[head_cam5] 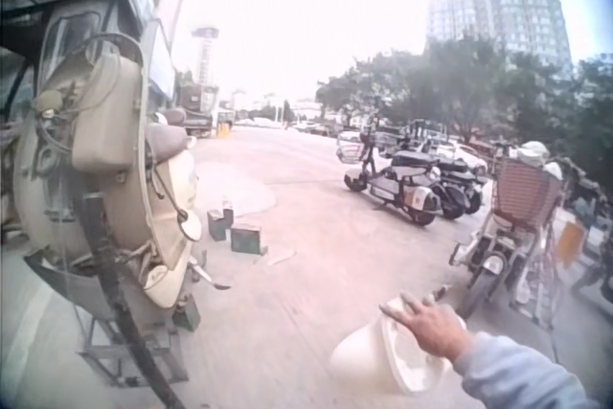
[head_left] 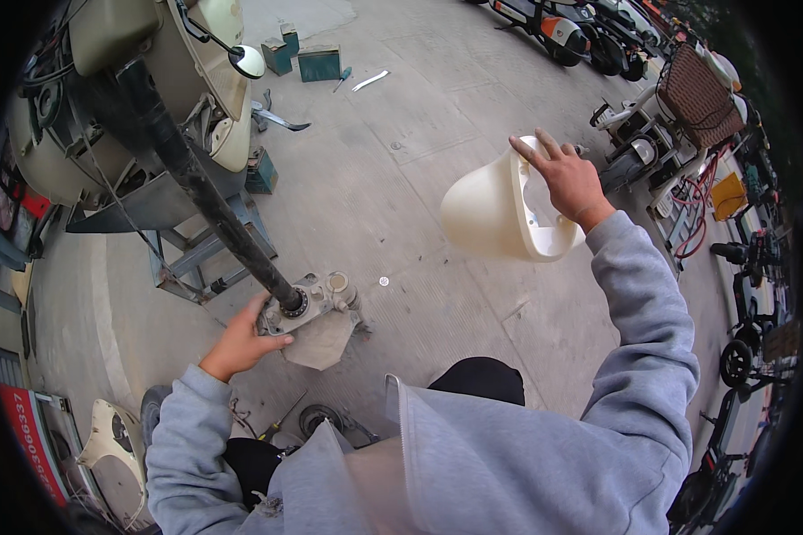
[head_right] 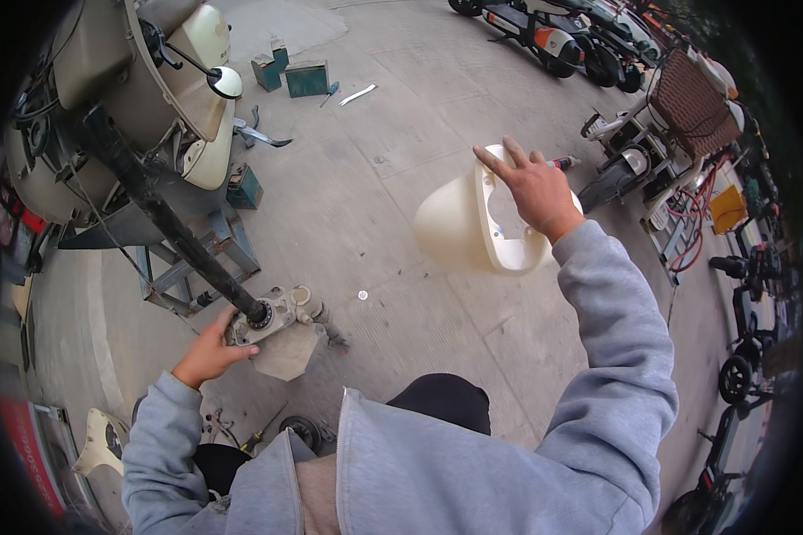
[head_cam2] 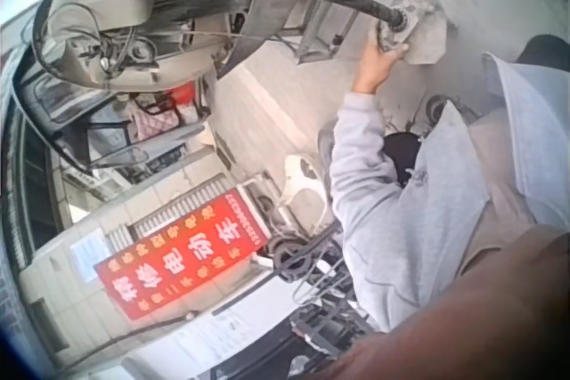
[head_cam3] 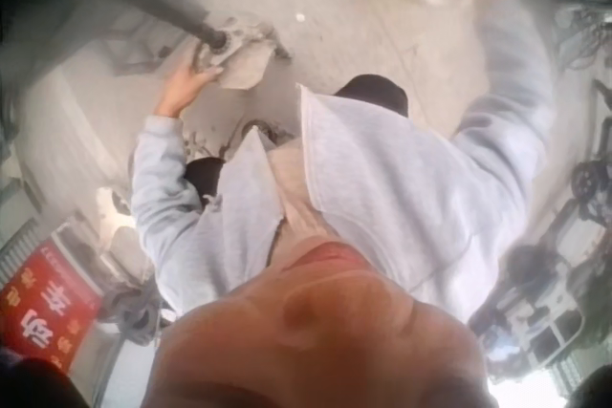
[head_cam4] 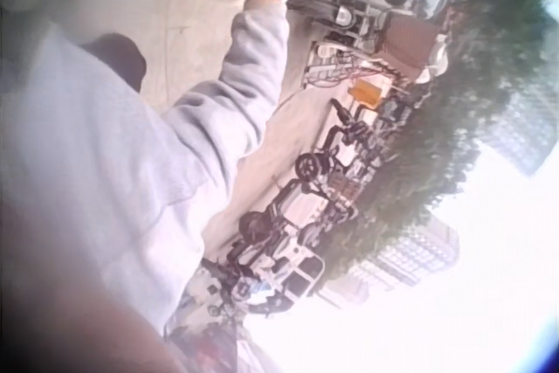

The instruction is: The person attaches a white plastic body panel to a vertical metal frame, aligns it, and secures it with bolts and washers using a screwdriver. The person repeatedly tightens the fasteners to hold the panel in place.

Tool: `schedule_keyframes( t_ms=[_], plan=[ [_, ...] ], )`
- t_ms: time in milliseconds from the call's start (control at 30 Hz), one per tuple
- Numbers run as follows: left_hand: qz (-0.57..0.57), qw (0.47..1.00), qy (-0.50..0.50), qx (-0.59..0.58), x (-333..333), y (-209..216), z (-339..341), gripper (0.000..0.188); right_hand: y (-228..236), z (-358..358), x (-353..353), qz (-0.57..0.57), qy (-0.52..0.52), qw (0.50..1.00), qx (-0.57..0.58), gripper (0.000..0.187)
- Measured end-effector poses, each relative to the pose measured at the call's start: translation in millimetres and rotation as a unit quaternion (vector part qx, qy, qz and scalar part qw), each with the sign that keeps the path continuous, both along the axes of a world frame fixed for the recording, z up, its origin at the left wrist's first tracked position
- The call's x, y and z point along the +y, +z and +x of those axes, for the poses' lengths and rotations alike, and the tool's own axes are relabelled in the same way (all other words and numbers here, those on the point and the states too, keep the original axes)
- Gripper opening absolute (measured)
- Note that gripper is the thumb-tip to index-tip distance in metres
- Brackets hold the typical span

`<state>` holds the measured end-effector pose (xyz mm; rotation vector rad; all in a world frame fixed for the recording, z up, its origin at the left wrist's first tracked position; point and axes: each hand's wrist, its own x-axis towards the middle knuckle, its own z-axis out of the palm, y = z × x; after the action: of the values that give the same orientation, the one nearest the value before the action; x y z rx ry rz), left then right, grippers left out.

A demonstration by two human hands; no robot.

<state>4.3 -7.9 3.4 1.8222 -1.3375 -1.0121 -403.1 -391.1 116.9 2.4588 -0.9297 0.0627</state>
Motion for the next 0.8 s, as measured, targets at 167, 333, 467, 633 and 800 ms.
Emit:
schedule_keyframes(
  t_ms=[167,333,467,633,800],
  plan=[
    [-0.026,0.999,-0.011,-0.032,2,-3,1,0.086,70,44,15,0.058,-0.074,0.995,-0.014,0.097],
    [-0.071,0.997,-0.020,-0.014,2,-12,4,0.084,172,59,9,0.151,-0.089,0.975,-0.134,0.087],
    [-0.054,0.998,-0.010,0.014,0,-19,7,0.086,290,63,15,0.215,-0.097,0.961,-0.147,0.061],
    [-0.038,0.999,-0.010,0.022,0,-22,8,0.087,403,83,65,0.274,-0.072,0.945,-0.163,0.039],
    [-0.046,0.998,-0.027,0.018,-2,-26,9,0.091,448,133,124,0.244,-0.069,0.958,-0.133,0.036]
  ],
)
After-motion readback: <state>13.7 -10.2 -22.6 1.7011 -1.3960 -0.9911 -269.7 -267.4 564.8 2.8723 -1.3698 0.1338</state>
